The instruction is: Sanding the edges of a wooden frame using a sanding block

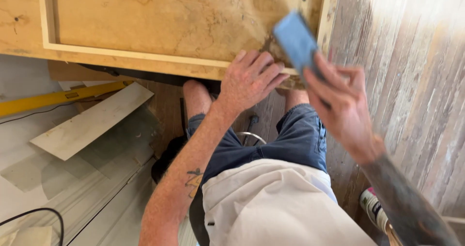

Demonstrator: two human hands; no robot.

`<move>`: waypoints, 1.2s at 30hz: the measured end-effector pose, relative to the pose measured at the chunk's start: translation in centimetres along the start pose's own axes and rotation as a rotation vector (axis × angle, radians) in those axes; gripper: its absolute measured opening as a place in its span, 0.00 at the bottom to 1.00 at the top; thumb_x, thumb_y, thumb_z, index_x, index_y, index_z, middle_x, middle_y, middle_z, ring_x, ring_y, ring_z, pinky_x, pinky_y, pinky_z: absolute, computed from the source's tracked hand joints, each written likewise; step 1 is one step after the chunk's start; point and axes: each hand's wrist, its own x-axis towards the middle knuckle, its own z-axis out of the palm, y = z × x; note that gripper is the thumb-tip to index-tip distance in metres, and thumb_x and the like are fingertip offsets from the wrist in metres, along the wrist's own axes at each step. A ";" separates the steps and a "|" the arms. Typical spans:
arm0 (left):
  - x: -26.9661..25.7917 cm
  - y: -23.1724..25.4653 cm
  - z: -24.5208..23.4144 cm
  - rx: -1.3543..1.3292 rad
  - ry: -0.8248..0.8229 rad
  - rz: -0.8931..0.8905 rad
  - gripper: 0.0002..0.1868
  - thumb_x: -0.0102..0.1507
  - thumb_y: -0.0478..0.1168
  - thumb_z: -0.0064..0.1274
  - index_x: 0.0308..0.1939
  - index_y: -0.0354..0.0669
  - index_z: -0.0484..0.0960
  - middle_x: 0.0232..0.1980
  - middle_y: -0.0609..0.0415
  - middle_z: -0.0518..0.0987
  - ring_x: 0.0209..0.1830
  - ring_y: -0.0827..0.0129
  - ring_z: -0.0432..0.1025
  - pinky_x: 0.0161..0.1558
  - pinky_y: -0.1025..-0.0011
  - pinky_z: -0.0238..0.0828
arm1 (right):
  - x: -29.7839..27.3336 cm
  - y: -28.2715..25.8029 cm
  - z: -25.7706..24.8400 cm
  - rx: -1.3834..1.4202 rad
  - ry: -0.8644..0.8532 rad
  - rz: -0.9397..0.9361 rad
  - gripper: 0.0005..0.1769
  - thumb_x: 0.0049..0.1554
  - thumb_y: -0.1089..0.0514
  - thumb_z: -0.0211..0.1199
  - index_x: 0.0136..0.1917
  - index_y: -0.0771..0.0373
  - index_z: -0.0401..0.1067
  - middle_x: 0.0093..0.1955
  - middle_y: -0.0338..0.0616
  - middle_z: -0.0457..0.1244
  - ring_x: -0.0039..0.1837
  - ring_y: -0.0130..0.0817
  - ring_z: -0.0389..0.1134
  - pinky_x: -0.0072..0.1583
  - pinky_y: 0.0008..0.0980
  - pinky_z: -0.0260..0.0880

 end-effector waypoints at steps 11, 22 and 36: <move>-0.2 0.1 -0.1 0.022 0.026 -0.016 0.13 0.68 0.50 0.63 0.39 0.50 0.76 0.39 0.58 0.72 0.35 0.68 0.66 0.36 0.70 0.62 | -2.6 1.4 -1.3 0.129 -0.106 0.037 0.27 0.59 0.66 0.77 0.70 0.64 0.75 0.78 0.57 0.62 0.68 0.46 0.69 0.68 0.47 0.61; -0.3 -0.3 -0.1 0.017 0.015 -0.007 0.12 0.68 0.50 0.62 0.42 0.50 0.77 0.39 0.58 0.72 0.35 0.67 0.67 0.37 0.70 0.63 | -0.7 1.3 0.3 0.072 -0.029 0.043 0.24 0.61 0.69 0.80 0.68 0.65 0.79 0.76 0.57 0.65 0.64 0.47 0.67 0.62 0.43 0.64; 0.5 0.6 -0.8 -0.017 0.029 -0.037 0.16 0.71 0.49 0.54 0.35 0.47 0.68 0.32 0.57 0.68 0.30 0.65 0.64 0.33 0.68 0.59 | -1.9 0.7 -1.3 0.125 -0.129 0.011 0.27 0.58 0.61 0.77 0.69 0.52 0.75 0.77 0.43 0.62 0.66 0.41 0.65 0.68 0.43 0.67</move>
